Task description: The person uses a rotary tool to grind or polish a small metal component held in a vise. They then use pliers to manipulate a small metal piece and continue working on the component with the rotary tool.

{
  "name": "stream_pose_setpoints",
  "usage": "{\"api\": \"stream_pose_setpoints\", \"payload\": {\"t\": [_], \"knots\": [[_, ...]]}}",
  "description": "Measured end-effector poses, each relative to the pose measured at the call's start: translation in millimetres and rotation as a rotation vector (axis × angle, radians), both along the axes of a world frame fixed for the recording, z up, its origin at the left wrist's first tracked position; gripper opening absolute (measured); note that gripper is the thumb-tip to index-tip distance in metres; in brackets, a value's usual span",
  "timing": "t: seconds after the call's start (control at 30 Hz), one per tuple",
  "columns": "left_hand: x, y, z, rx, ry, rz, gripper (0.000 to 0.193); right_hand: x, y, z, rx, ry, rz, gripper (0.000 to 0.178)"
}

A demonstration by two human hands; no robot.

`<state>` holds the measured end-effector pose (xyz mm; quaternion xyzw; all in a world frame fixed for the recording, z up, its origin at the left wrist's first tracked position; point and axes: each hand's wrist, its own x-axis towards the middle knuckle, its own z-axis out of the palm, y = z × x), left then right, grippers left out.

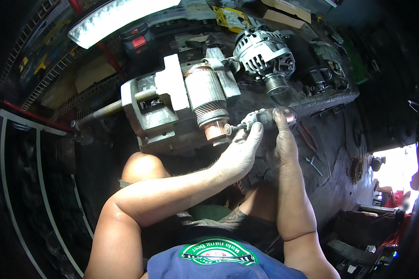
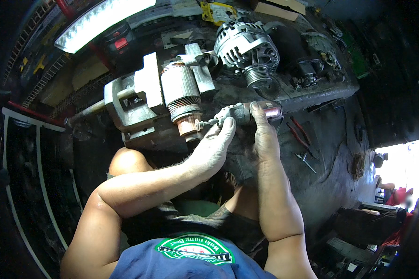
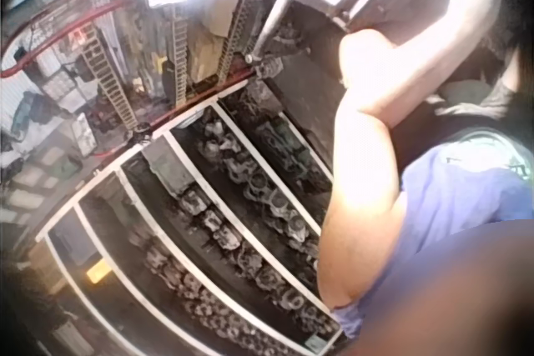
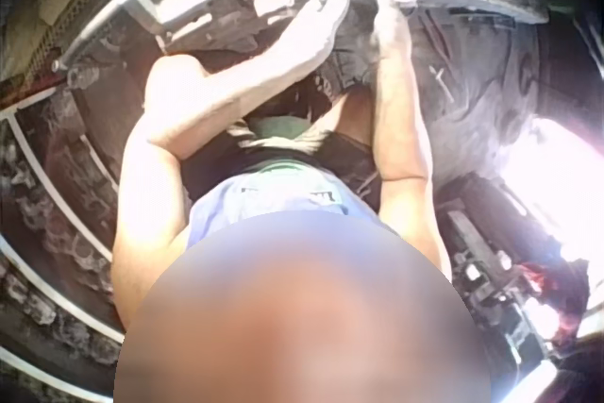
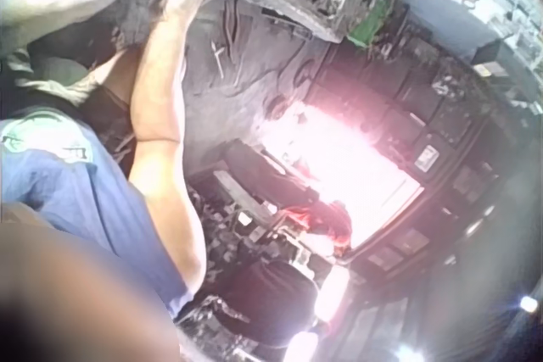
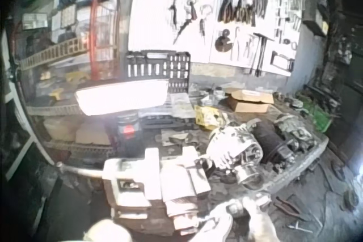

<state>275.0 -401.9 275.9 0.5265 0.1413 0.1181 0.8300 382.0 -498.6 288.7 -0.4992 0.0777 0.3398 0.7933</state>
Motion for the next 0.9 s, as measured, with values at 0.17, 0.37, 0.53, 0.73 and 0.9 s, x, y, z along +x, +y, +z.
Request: {"api": "stream_pose_setpoints", "payload": {"t": [0.17,0.37,0.53,0.73,0.9], "knots": [[0.2,-1.4,-3.9,-0.091,0.140,-0.049,0.049,-2.1,-2.7,3.9,0.006,0.016,0.022,0.037],[3.9,0.2,-4.4,0.042,0.041,0.012,0.057,-1.1,3.7,2.0,0.056,0.003,0.009,0.046],[4.3,1.4,7.4,-0.058,0.066,-0.016,0.061,4.8,6.8,-2.6,0.027,0.007,0.021,0.042],[0.7,3.9,12.8,-0.007,0.077,-0.072,0.062,4.6,3.2,-4.1,0.003,-0.009,0.004,0.044],[-1.8,4.7,9.2,0.048,0.184,-0.121,0.069,0.5,-1.6,-3.7,-0.011,0.014,-0.014,0.044]]}}
